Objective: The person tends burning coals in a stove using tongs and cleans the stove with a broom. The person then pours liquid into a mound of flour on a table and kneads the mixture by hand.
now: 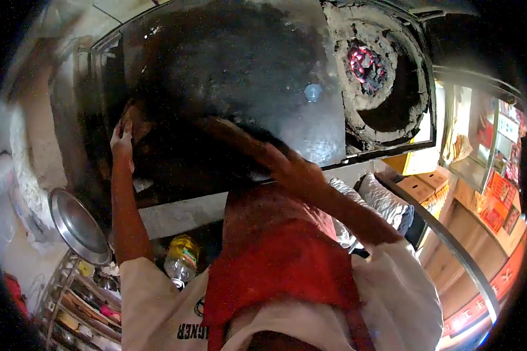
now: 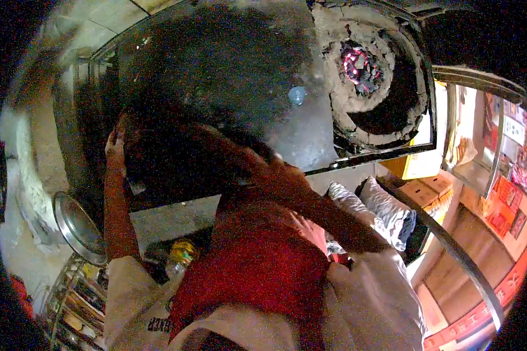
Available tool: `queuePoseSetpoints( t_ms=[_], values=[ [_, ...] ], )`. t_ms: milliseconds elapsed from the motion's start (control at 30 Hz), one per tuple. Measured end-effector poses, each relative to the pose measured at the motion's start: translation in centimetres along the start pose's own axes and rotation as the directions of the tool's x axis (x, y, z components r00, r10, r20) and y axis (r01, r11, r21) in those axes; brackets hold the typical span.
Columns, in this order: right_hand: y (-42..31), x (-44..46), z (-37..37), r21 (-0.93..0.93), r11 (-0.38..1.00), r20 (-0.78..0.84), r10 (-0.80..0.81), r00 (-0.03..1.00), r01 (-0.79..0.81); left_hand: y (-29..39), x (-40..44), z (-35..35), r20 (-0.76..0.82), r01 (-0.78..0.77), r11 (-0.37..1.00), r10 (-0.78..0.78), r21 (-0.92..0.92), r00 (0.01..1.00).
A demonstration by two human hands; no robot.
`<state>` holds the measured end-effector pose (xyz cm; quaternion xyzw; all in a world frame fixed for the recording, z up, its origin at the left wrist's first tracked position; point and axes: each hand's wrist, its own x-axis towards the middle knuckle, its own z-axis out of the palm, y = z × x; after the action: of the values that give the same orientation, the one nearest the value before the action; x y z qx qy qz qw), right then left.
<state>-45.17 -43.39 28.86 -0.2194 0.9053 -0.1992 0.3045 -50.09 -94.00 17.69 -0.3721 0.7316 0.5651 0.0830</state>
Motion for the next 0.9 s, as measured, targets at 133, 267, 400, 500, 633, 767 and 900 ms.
queuePoseSetpoints(
  t_ms=[133, 267, 400, 500, 633, 767, 900],
  values=[
    [9.3, -5.5, 0.1, -0.255, 0.965, -0.144, 0.03, 0.989, -0.066, 1.1, -0.6, 0.6, -0.056, 0.07, 0.99, -0.077, -0.126, 0.995],
    [18.3, -4.9, -3.4, -0.139, 0.865, -0.232, 0.446, 0.865, -0.483, 0.8, 0.2, 0.6, -0.028, 0.136, 0.984, -0.14, -0.114, 0.99],
    [21.4, -5.1, -7.3, 0.013, 0.927, -0.52, 0.326, 0.789, -0.375, 0.4, 0.1, 0.9, -0.094, 0.113, 0.99, -0.12, -0.08, 0.988],
    [17.7, -5.1, -11.6, 0.177, 0.957, -0.723, 0.284, 0.629, -0.229, 1.8, -0.6, 3.1, -0.258, 0.26, 0.964, -0.264, -0.047, 0.93],
    [25.2, -5.6, -9.5, 0.312, 0.747, -0.506, 0.654, 0.562, -0.588, 6.7, -3.4, 5.0, -0.477, 0.483, 0.875, -0.435, -0.025, 0.764],
    [25.0, -9.8, -2.6, 0.085, 0.995, -0.518, 0.083, 0.851, -0.046, 11.0, -8.4, 7.9, -0.428, 0.387, 0.922, -0.359, -0.022, 0.83],
    [13.3, -9.8, -2.1, -0.03, 0.999, -0.182, 0.038, 0.983, -0.044, 4.6, -3.8, 3.5, -0.388, 0.323, 0.944, -0.276, 0.06, 0.879]
  ],
)
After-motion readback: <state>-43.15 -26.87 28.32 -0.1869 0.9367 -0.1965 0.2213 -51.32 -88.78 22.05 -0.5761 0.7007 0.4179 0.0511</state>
